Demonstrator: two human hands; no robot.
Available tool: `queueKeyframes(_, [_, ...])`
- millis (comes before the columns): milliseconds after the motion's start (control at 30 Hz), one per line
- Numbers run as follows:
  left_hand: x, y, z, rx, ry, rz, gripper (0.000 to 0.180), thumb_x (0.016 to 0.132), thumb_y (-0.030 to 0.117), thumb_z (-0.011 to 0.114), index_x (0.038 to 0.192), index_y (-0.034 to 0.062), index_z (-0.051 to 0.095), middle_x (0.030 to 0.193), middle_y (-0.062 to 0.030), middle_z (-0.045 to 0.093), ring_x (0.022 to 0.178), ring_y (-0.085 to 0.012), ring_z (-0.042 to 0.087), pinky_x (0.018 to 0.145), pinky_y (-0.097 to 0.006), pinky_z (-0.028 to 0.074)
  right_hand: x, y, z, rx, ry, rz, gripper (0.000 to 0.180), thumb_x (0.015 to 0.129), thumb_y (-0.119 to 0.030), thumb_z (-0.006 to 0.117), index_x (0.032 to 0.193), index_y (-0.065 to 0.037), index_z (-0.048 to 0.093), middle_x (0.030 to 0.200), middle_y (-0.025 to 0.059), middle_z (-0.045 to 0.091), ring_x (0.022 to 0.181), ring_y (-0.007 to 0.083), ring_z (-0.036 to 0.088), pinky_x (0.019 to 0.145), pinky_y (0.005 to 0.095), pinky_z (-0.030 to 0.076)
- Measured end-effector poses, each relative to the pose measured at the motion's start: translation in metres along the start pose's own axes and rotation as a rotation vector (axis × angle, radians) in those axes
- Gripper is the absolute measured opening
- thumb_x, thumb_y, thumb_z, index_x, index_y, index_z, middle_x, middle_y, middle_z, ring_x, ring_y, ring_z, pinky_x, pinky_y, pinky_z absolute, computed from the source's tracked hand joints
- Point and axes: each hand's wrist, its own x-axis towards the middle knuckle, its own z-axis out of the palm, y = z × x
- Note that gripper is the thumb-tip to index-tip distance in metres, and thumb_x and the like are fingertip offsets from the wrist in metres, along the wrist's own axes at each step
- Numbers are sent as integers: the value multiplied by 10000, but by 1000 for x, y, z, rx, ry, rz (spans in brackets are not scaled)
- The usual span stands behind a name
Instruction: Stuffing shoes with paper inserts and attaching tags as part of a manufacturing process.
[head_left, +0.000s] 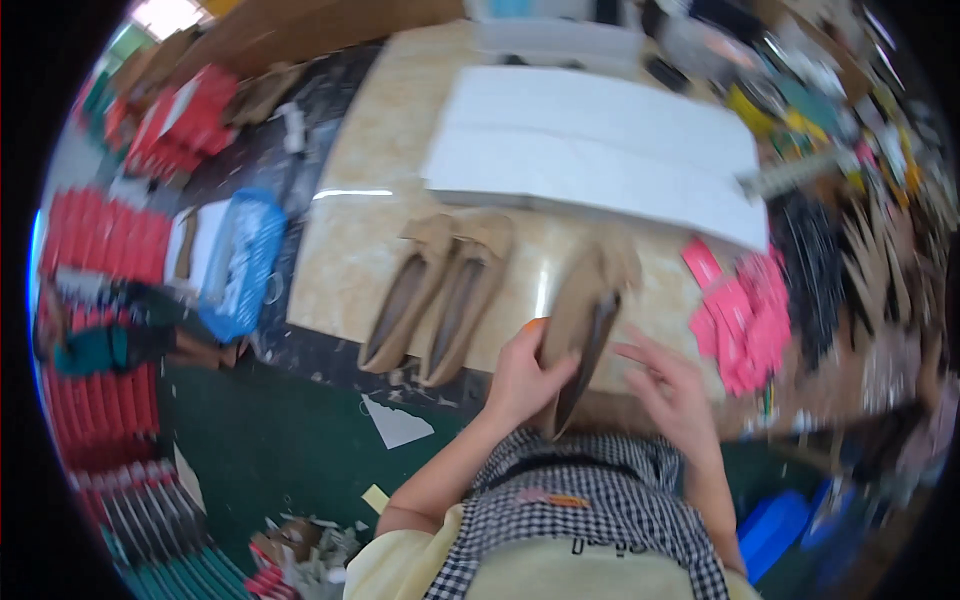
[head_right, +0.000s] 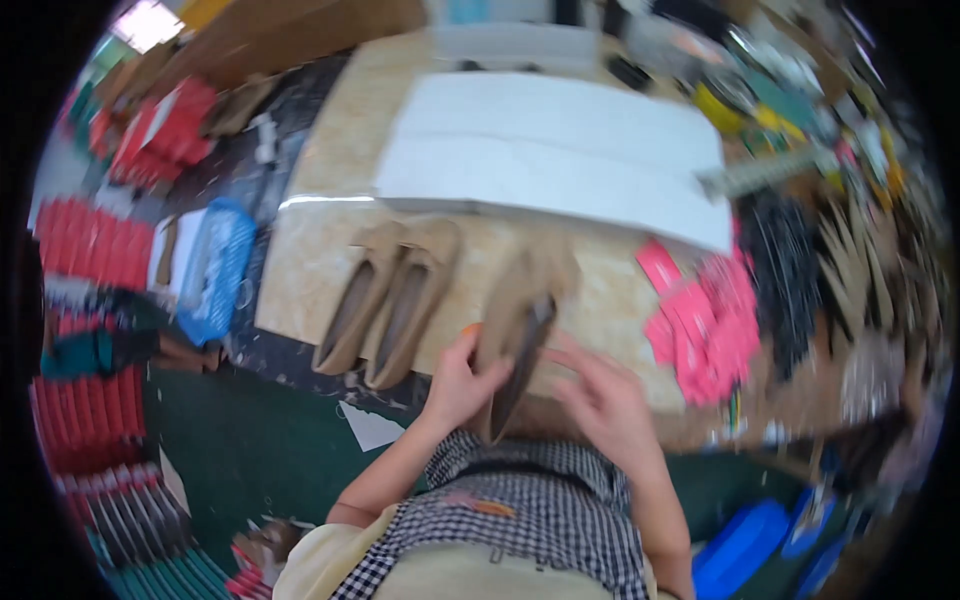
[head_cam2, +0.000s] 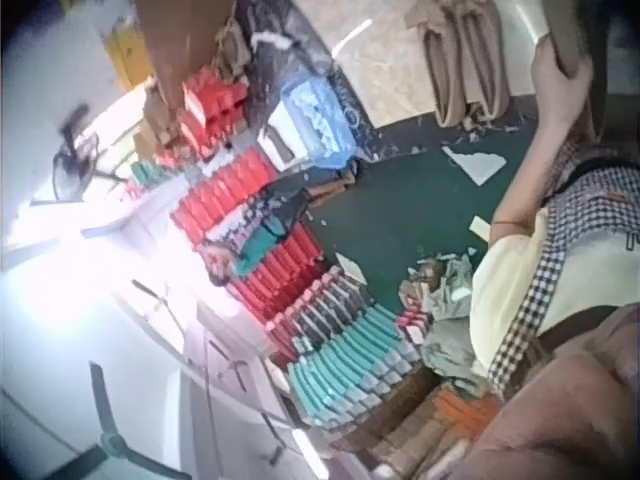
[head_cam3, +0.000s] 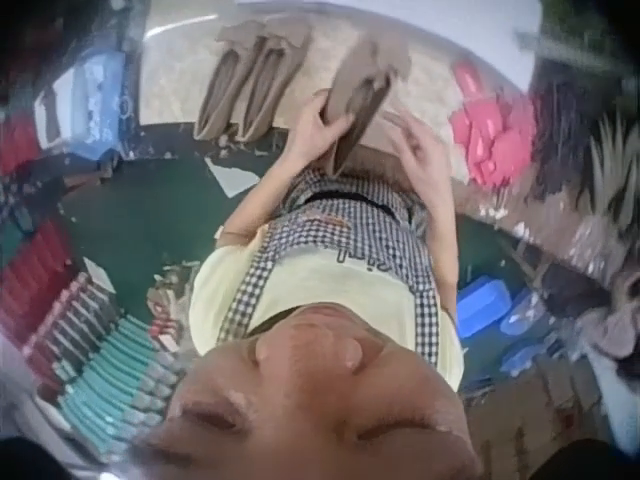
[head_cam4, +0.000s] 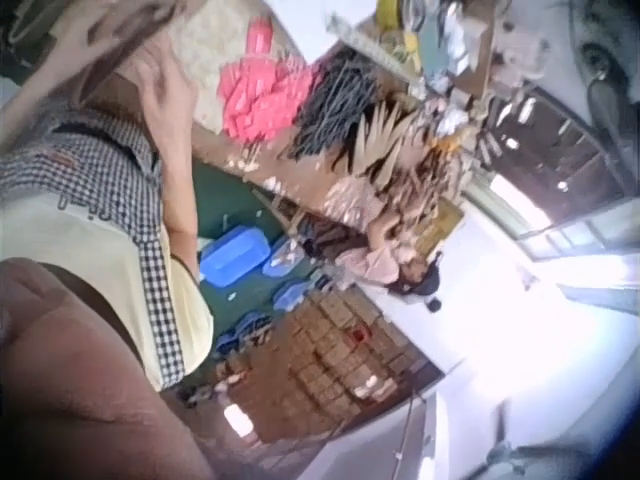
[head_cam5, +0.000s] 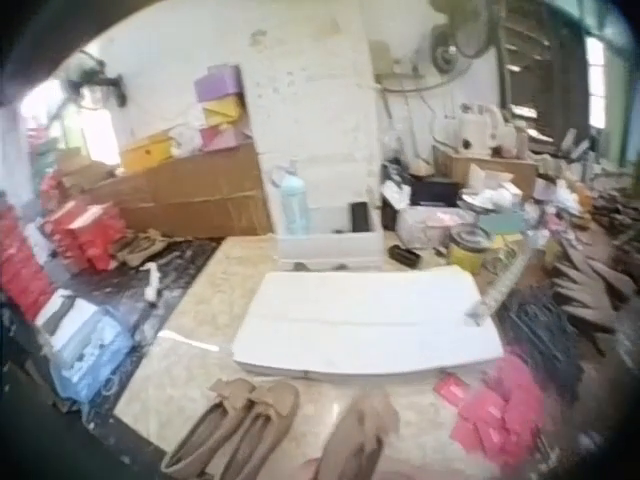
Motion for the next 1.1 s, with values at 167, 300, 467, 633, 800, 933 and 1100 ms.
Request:
queueKeyframes(167, [5,-10,-82,912,250,171,667,642,294,790,1234,101,550,1346,-265,422,1310,-454,320,1070,-577,285,-32,91,-22,-56,226,388,309,928,-81,581,1224,-32,654,941,96,732,703,118,601,572,264,429])
queueKeyframes(300, [12,-19,-104,861,120,120,506,663,274,771,1131,185,600,1230,-244,502,1217,-432,420,968,-510,381,0,86,49,-408,264,-117,195,867,-38,623,1026,-81,726,801,162,672,693,283,649,609,359,503])
queueKeyframes(467, [21,-8,-174,826,293,308,196,707,170,705,896,155,658,1156,-203,573,1056,-404,544,887,-477,456,6,107,50,-479,357,-216,191,853,-31,628,999,-111,722,750,138,662,651,269,645,587,368,499])
queueKeyframes(633, [147,84,-402,1406,772,189,297,782,278,665,1049,149,663,1004,-133,643,976,-344,607,866,-537,431,6,89,51,-568,257,-21,194,839,-40,632,994,-131,705,607,78,570,535,237,573,494,371,435])
queueKeyframes(800, [235,147,-426,1194,1052,316,425,759,421,713,1072,134,713,972,-135,703,1007,-304,648,844,-435,512,9,93,61,-551,276,-51,185,836,-47,638,987,-133,704,626,88,592,552,251,588,507,378,446])
queueKeyframes(933, [276,121,-214,858,448,855,286,778,164,704,1052,92,666,1148,-158,607,1097,-347,548,949,-431,442,9,87,52,-536,314,-54,183,836,-46,634,983,-130,705,650,95,612,579,270,603,532,393,469])
queueKeyframes(1100, [153,100,1,738,-317,1073,392,777,218,741,1159,167,674,1400,-172,494,1304,-368,436,1071,-483,372,2,112,6,-230,231,-174,217,850,-98,637,1055,-120,707,703,98,623,620,287,617,561,401,495])
